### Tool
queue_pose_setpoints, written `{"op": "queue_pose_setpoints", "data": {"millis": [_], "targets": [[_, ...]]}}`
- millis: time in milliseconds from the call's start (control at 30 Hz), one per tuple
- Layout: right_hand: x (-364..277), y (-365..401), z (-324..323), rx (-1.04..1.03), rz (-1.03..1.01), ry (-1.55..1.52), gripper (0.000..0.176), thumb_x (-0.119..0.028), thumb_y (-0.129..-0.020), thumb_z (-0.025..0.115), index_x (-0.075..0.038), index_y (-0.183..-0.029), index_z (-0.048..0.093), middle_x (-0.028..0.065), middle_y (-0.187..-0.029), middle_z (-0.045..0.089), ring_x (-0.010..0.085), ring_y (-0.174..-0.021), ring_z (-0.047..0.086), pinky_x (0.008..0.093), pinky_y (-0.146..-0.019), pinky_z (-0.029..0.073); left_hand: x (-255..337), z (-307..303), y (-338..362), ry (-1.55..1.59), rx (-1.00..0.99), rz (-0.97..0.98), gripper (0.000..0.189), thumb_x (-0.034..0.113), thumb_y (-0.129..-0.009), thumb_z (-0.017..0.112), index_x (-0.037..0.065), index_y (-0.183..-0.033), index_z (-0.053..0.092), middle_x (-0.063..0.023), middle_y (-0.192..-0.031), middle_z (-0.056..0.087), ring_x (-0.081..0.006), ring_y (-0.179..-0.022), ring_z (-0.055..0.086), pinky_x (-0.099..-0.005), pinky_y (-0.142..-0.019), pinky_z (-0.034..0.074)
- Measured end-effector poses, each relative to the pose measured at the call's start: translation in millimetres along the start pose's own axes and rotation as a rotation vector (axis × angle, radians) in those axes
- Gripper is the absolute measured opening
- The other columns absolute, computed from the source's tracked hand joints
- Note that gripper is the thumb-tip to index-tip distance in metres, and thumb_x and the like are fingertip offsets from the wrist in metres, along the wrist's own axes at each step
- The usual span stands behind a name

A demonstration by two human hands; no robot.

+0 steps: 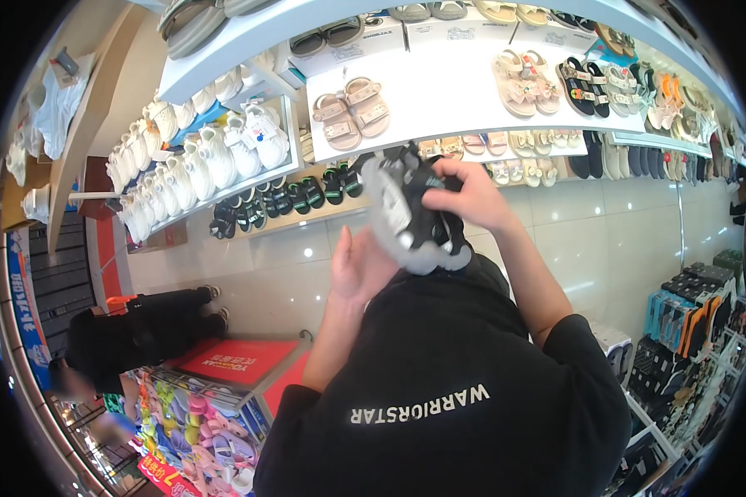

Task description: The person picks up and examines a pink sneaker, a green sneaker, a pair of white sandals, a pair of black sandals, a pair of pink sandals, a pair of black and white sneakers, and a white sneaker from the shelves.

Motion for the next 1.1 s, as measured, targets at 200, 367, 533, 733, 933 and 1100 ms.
{"op": "queue_pose_setpoints", "data": {"millis": [200,367,533,733,933,1100], "targets": [[63,-20,-27,-0.028,0.016,-1.15,0.048,-0.035,-0.101,0.049,-0.001,-0.134,0.053,0.015,-0.134,0.058,0.0243,-0.121,0.06,0.0397,-0.102,0.05,13,19,-6,-0.009,-0.212,-0.003,0.106,0.07,-0.087,0.054,0.004,-0.157,0.009,-0.0318,-0.158,0.011,-0.0469,-0.148,0.012,-0.0592,-0.117,0.019],[62,-16,-26,-0.057,-0.07,-1.16,0.048,-0.033,-0.103,0.044,-0.002,-0.139,0.048,0.0143,-0.14,0.054,0.0257,-0.124,0.057,0.0415,-0.104,0.049,15,28,-9,-0.024,-0.294,-0.03,0.107,0.07,-0.087,0.055,0.006,-0.157,0.005,-0.0284,-0.16,0.011,-0.0447,-0.148,0.012,-0.0571,-0.117,0.021],[74,-21,-46,0.142,0.162,-1.07,0.043,-0.03,-0.101,0.052,0.0,-0.132,0.055,0.0134,-0.123,0.065,0.0212,-0.107,0.066,0.036,-0.092,0.054,3,16,-21,-0.031,-0.231,-0.071,0.105,0.066,-0.087,0.058,0.005,-0.157,0.008,-0.0296,-0.16,0.008,-0.0455,-0.149,0.008,-0.0607,-0.116,0.021],[-14,-55,-89,0.214,-0.098,0.304,0.041,-0.036,-0.079,0.08,0.002,-0.092,0.071,0.0073,-0.081,0.07,0.0138,-0.073,0.064,0.0293,-0.068,0.051,-7,10,-34,-0.094,-0.2,-0.151,0.1,0.06,-0.089,0.061,0.007,-0.157,0.012,-0.0268,-0.16,0.012,-0.0421,-0.149,0.014,-0.0585,-0.115,0.026],[-12,-133,-122,0.287,-0.187,1.065,0.051,-0.052,-0.07,0.08,-0.004,-0.086,0.073,0.0152,-0.082,0.07,0.031,-0.084,0.068,0.0418,-0.075,0.052,0,5,-32,-0.124,-0.161,-0.126,0.098,0.059,-0.089,0.062,0.006,-0.156,0.014,-0.0275,-0.159,0.015,-0.0435,-0.148,0.017,-0.0587,-0.114,0.028],[4,-184,-124,0.174,-0.153,1.167,0.049,-0.051,-0.07,0.08,-0.005,-0.088,0.073,0.015,-0.086,0.071,0.0317,-0.089,0.068,0.0441,-0.077,0.052,5,3,-27,-0.153,-0.149,-0.098,0.096,0.059,-0.09,0.059,0.003,-0.155,0.016,-0.0288,-0.159,0.016,-0.0452,-0.146,0.02,-0.0565,-0.114,0.03]]}}
Point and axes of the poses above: each hand's wrist, its own y-axis away from the middle knuckle, its own z-axis out of the palm, x = y × z, the point moved 5 cm from there along -y, towards the middle knuckle
